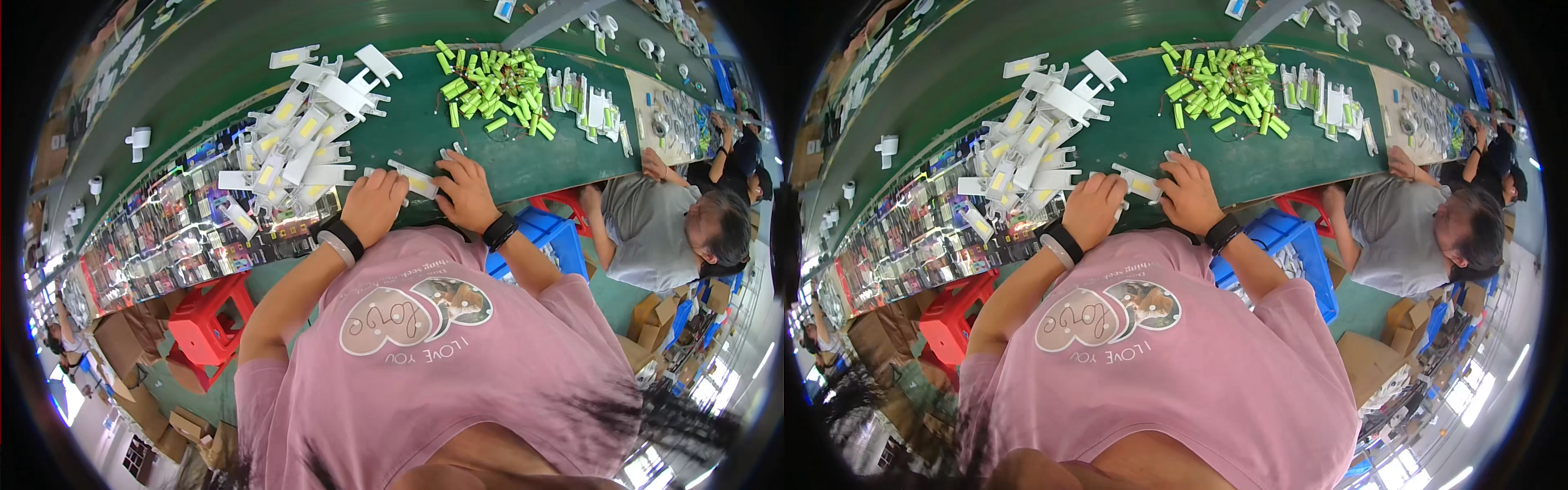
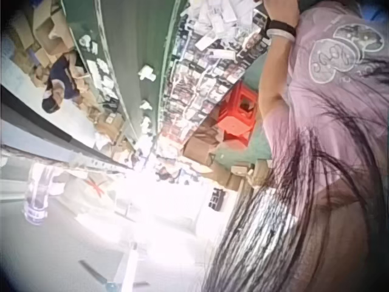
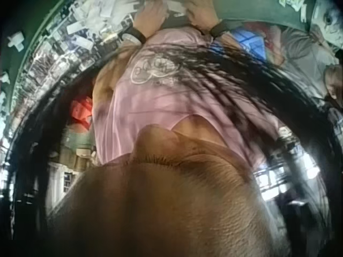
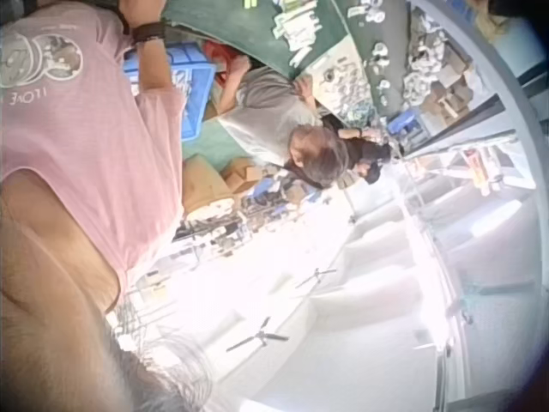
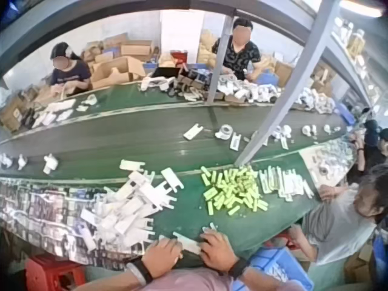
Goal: Assembling small electronic components or lighting parts on a production line.
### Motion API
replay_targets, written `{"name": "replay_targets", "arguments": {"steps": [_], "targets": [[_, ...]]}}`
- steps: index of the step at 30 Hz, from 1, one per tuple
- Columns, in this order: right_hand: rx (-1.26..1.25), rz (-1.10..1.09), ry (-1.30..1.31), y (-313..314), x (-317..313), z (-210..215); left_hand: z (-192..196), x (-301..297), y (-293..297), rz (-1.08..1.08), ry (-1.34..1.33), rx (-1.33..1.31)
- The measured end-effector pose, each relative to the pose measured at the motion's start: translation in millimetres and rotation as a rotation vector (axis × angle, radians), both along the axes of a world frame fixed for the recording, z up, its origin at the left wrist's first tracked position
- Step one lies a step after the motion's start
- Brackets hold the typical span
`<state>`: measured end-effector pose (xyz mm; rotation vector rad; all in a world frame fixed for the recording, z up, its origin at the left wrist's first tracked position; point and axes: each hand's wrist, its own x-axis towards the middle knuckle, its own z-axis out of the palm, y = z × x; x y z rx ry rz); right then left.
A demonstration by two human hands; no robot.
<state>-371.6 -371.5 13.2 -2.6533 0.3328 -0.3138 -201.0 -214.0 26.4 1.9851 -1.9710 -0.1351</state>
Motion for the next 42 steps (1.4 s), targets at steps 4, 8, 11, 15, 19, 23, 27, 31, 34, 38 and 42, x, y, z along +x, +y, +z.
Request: {"name": "replay_targets", "arguments": {"steps": [4, 8, 11, 15, 19, 23, 27, 31, 34, 38, 42], "targets": [[0.039, 0.036, 0.038, 7, -4, -7, -5, -3, -18, 0.291, 0.056, 0.26], [0.043, -0.019, 0.026, 10, -5, -10, -21, -6, -32, 0.539, 0.196, 0.518], [0.05, -0.018, -0.005, 13, 0, -10, -21, -5, -32, 0.573, 0.282, 0.497], [0.082, 0.043, -0.045, 19, 5, -7, -14, 16, 0, 0.644, 0.453, 0.198], [0.163, 0.219, -0.015, 32, 23, 4, -9, 33, 34, 0.573, 0.039, 0.164], [0.096, 0.29, 0.076, 25, 23, -9, -9, 32, 53, 0.502, 0.084, 0.174], [0.03, 0.184, 0.066, 8, 15, -9, -6, 29, 64, 0.314, 0.374, 0.136], [0.105, 0.11, -0.098, 26, 60, -11, -8, 27, 68, 0.252, 0.437, 0.084], [0.108, 0.132, -0.125, 45, 111, -12, -14, 32, 65, 0.52, 0.093, 0.032], [-0.069, 0.163, -0.002, 47, 149, -33, -23, 49, 63, 0.441, -0.102, 0.086], [-0.208, 0.271, 0.06, 29, 144, -31, -29, 66, 69, 0.35, -0.105, 0.172]]}}
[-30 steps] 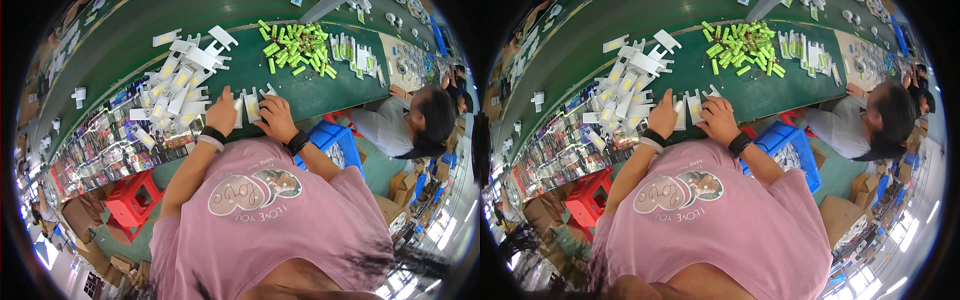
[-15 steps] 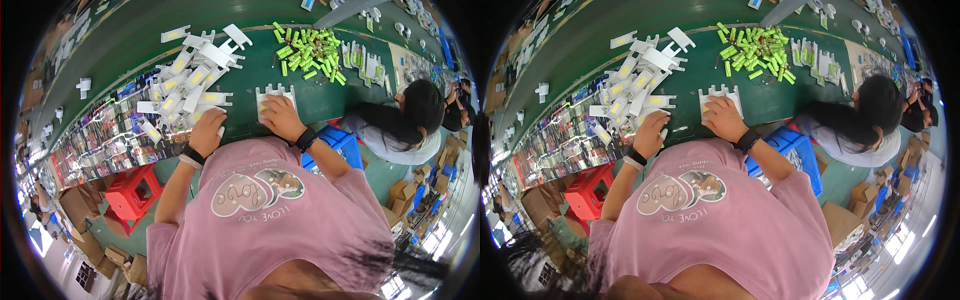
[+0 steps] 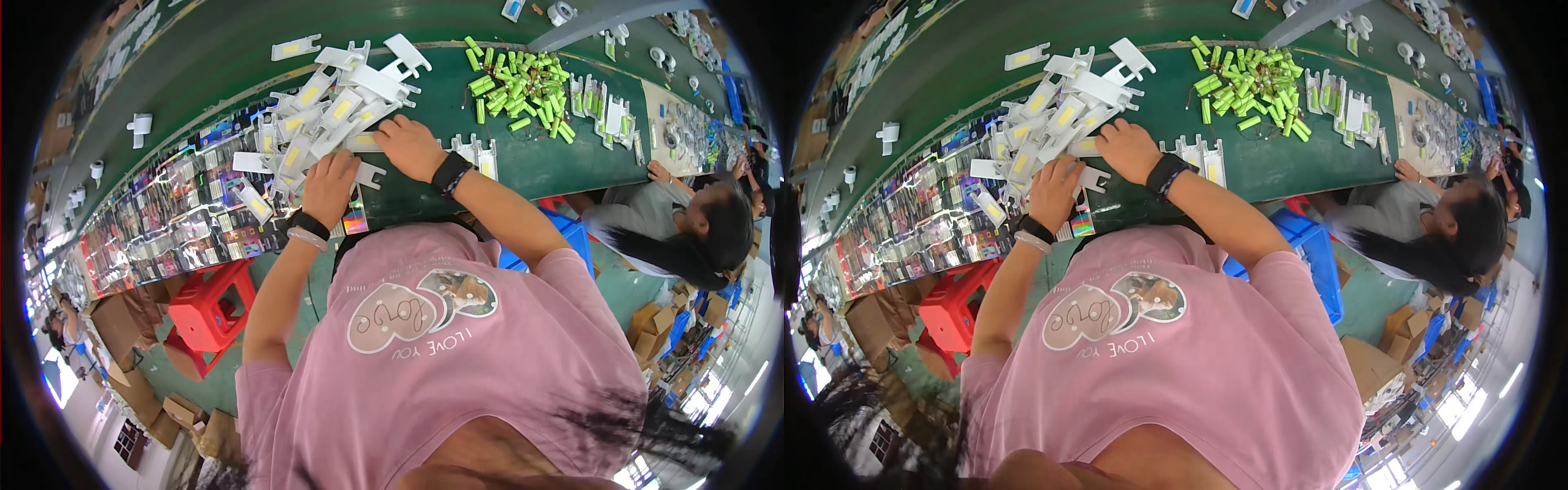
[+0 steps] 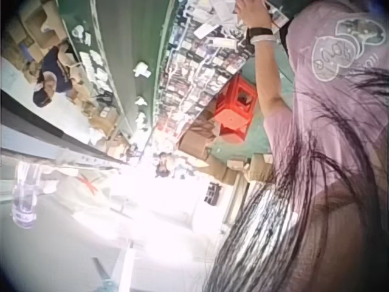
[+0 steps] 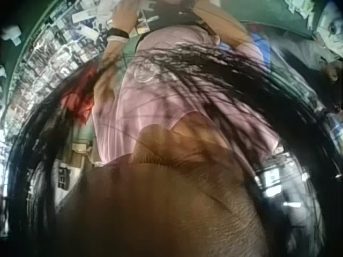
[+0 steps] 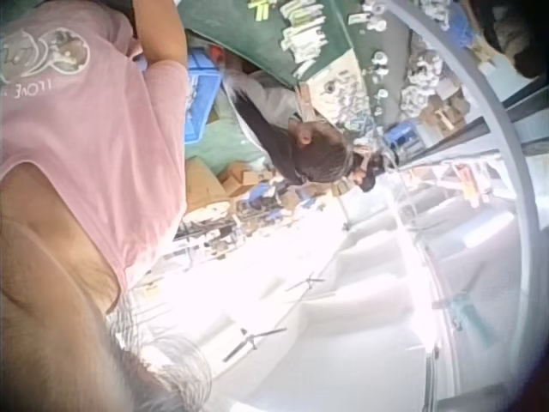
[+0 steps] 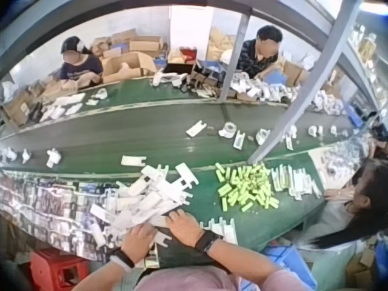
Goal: Assembling small electronic components or lighting parts on a production line.
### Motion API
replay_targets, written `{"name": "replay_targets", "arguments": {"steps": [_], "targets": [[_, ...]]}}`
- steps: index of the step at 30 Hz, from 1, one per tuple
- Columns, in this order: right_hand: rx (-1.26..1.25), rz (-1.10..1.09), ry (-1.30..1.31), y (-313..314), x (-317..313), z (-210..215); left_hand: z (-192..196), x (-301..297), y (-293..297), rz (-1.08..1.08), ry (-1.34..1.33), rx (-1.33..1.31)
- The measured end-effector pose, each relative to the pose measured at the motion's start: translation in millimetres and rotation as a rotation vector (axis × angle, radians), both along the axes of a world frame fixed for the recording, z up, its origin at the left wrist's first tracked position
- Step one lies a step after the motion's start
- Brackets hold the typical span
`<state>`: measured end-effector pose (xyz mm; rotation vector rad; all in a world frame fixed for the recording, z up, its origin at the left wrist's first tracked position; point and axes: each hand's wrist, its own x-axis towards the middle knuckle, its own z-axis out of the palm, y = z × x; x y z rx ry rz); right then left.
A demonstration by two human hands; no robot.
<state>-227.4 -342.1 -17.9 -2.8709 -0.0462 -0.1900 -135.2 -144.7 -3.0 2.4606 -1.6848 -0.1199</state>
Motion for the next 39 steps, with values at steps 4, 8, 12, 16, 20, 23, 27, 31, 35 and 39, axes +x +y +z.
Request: {"name": "replay_targets", "arguments": {"steps": [4, 8, 12, 16, 20, 23, 27, 31, 35, 39], "targets": [[-0.082, 0.053, 0.075, -27, -25, 9, -3, 12, 8, -0.125, -0.016, -0.118], [-0.054, 0.184, -0.012, -40, -44, 13, 1, 12, 8, -0.026, 0.062, -0.224], [0.11, 0.329, 0.039, -32, -61, 17, 2, -12, -3, 0.387, 0.53, -0.34], [0.082, 0.251, 0.043, -32, -74, 11, -1, -27, -15, 0.42, 0.738, 0.07], [0.286, -0.039, -0.029, 2, -79, 14, 1, -39, -16, 0.351, 0.502, 0.121], [0.365, -0.062, -0.021, 17, -77, 23, -10, -40, -10, 0.332, 0.678, -0.046], [0.298, 0.083, 0.015, -5, -93, 24, 3, -34, -2, 0.247, 0.798, -0.04], [0.277, 0.024, -0.12, -14, -74, 24, 10, -28, 10, 0.402, 0.376, -0.067], [0.131, -0.059, -0.179, -11, -20, 12, 12, -24, 16, 0.357, 0.28, 0.069], [0.037, -0.033, -0.002, -13, 3, 6, 14, -29, 34, 0.246, 0.189, 0.129]]}}
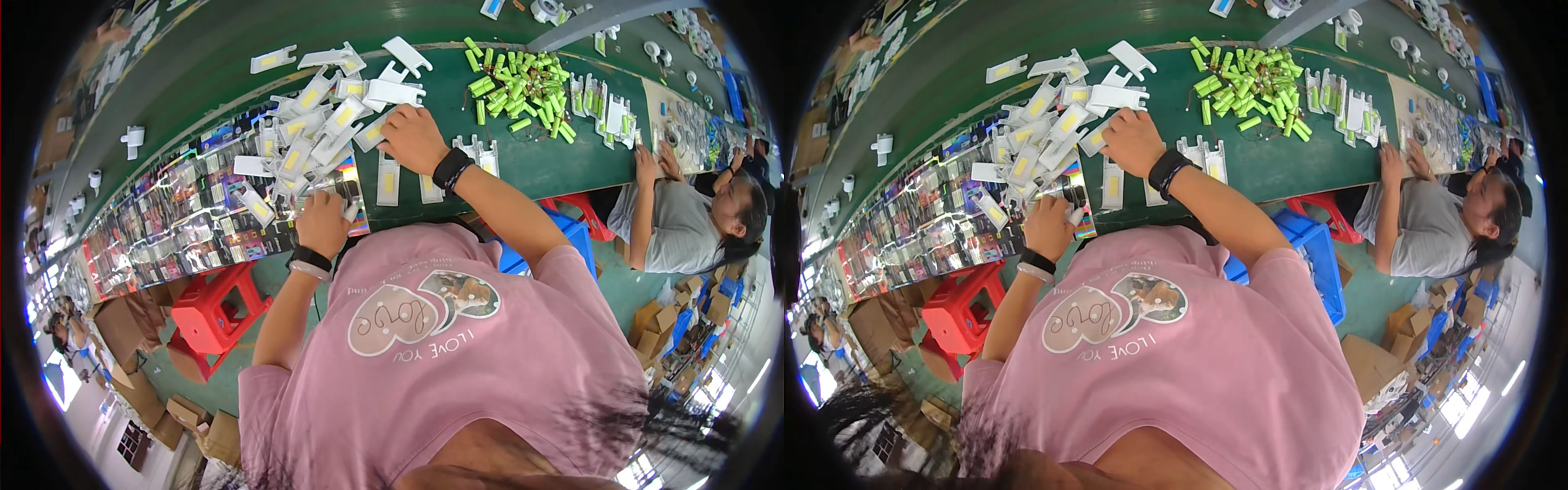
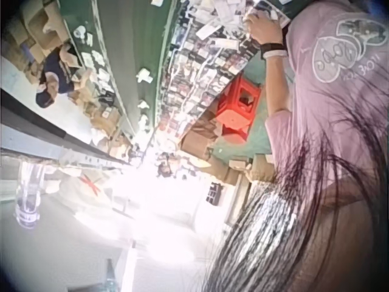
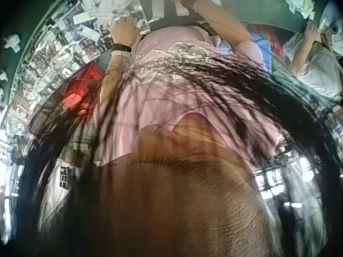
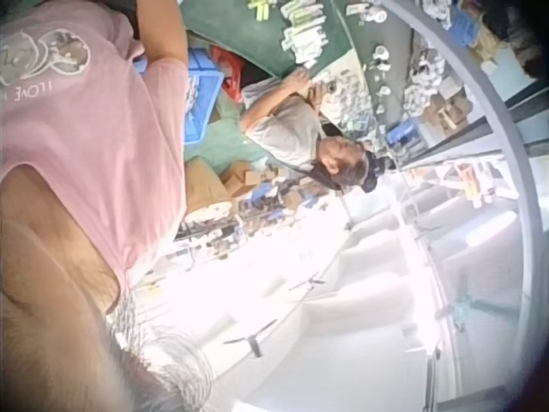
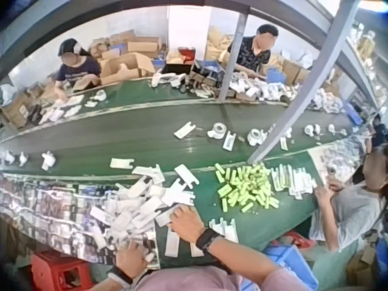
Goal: Assembling small electronic components or lighting parts on a production line.
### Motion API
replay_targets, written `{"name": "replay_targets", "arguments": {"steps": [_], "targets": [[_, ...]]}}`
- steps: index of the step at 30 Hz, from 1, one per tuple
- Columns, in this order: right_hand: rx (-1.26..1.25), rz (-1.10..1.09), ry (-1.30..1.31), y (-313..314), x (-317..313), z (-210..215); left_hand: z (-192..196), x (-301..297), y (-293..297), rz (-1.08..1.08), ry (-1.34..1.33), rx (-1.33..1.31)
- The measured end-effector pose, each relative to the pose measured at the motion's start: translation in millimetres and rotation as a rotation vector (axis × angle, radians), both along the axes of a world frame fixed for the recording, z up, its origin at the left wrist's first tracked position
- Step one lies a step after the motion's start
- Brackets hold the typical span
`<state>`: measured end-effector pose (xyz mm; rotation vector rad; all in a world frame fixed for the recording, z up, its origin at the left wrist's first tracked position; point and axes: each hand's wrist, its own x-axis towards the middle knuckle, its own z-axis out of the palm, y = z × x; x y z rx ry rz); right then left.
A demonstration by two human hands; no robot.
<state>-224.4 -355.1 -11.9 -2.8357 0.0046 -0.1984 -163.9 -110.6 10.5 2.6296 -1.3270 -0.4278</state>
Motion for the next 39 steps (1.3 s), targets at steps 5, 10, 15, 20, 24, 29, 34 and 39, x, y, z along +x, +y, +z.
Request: {"name": "replay_targets", "arguments": {"steps": [5, 10, 15, 20, 24, 29, 34, 39], "targets": [[-0.093, -0.114, 0.023, 31, 20, 2, -5, -18, 7, -0.067, -0.014, -0.001], [-0.138, -0.103, 0.041, 52, 17, 0, -4, -20, 13, -0.058, -0.004, -0.058], [-0.039, 0.13, -0.045, 66, -8, -1, -4, -20, 22, 0.018, 0.04, -0.115], [0.154, 0.312, -0.133, 64, -23, -23, -6, -15, 27, 0.002, -0.015, -0.117], [0.146, 0.239, -0.077, 63, -32, -15, -5, -16, 32, -0.018, -0.012, -0.097], [0.124, 0.414, 0.029, 50, -43, -1, -2, -15, 28, -0.07, 0.017, -0.113], [0.1, 0.298, -0.053, 28, -52, -1, -3, -18, 15, -0.145, 0.07, -0.065], [0.142, 0.061, -0.062, 44, -34, 7, -3, -19, 7, -0.196, 0.085, -0.087]]}}
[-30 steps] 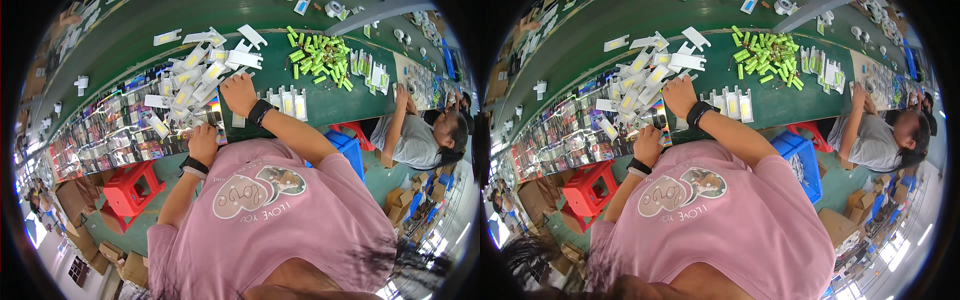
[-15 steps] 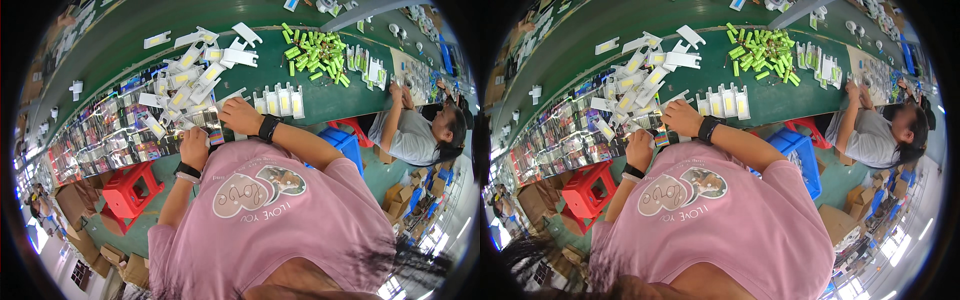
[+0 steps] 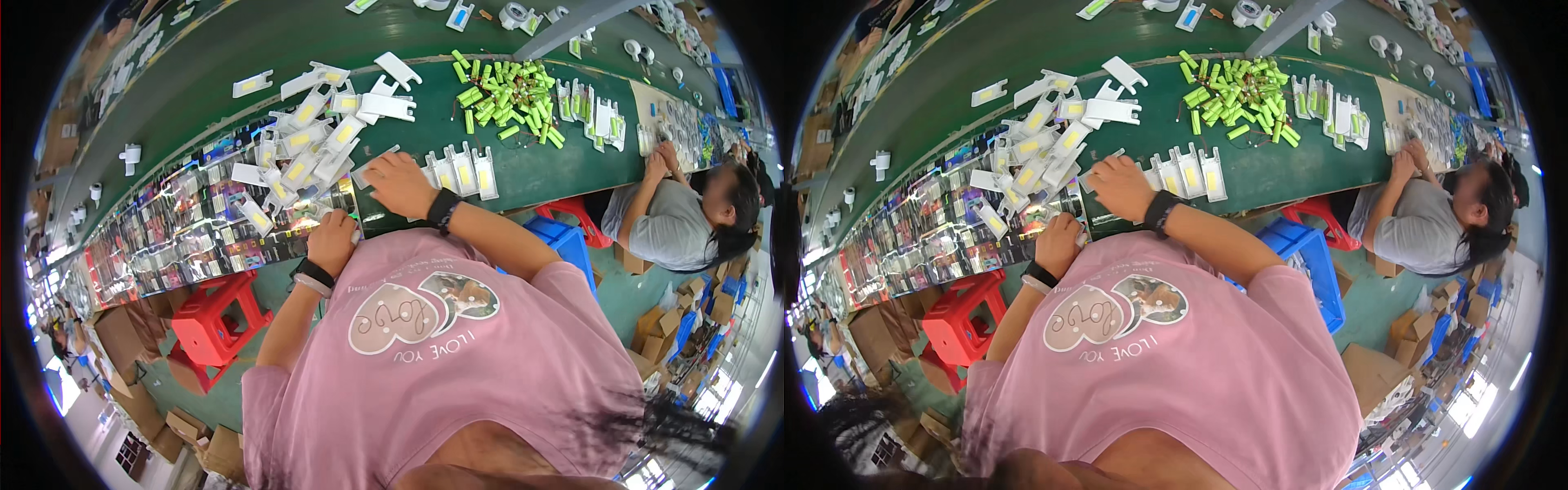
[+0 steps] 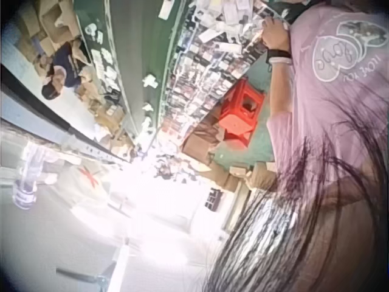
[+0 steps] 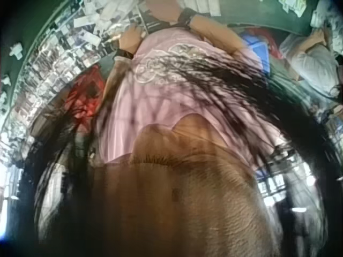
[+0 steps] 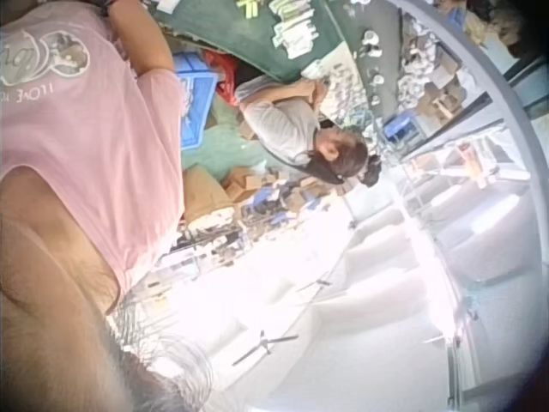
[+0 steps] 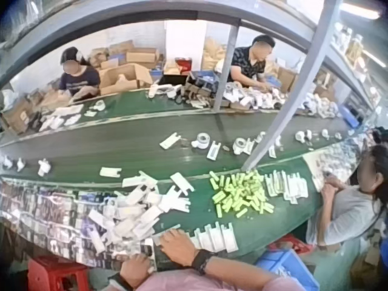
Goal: Assembling small electronic components or lighting parts on a production line.
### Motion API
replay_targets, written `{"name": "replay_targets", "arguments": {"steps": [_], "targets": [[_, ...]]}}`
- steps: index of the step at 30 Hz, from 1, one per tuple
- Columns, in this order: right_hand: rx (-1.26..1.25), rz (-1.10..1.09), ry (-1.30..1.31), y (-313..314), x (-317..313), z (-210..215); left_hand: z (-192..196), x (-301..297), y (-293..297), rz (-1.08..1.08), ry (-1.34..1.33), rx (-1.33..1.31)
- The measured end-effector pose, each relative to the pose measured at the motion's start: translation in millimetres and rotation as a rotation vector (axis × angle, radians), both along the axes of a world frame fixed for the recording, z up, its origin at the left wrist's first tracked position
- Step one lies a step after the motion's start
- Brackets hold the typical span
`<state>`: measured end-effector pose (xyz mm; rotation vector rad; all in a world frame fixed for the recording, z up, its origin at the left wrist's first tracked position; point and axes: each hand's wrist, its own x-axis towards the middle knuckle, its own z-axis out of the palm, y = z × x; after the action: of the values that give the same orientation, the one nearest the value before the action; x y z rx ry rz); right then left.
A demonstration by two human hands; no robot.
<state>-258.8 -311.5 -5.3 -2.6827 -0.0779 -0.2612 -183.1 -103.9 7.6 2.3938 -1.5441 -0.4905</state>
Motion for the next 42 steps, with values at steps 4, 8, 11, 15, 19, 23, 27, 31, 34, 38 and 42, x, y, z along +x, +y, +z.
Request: {"name": "replay_targets", "arguments": {"steps": [4, 8, 11, 15, 19, 23, 27, 31, 34, 38, 42], "targets": [[-0.061, 0.052, 0.037, 11, 3, -6, 1, -1, 13, 0.039, -0.038, -0.018], [-0.015, 0.263, 0.112, -5, -21, -3, 8, 1, 23, 0.071, 0.008, -0.018], [0.03, 0.404, 0.184, -15, -36, 0, 6, -1, 26, -0.067, 0.046, 0.038], [0.012, 0.438, 0.129, -20, -47, -7, 7, -11, 1, -0.249, 0.054, 0.039], [0.067, 0.342, 0.196, -24, -61, 16, 1, -10, -27, -0.296, 0.017, 0.001], [0.047, 0.275, 0.244, -33, -76, 18, -5, -7, -42, -0.316, 0.081, -0.008], [0.034, 0.18, 0.236, -39, -81, 16, 14, -12, -58, -0.175, 0.044, -0.109], [0.036, 0.089, 0.239, -44, -82, 14, 13, -17, -67, -0.13, -0.059, -0.123], [0.063, 0.074, 0.216, -47, -82, 13, -3, -16, -59, -0.128, -0.056, -0.078], [0.109, 0.103, 0.165, -40, -66, 1, -4, -19, -56, -0.091, -0.036, -0.101], [0.032, 0.007, 0.121, -40, -58, -1, -3, -21, -58, -0.057, -0.034, -0.121]]}}
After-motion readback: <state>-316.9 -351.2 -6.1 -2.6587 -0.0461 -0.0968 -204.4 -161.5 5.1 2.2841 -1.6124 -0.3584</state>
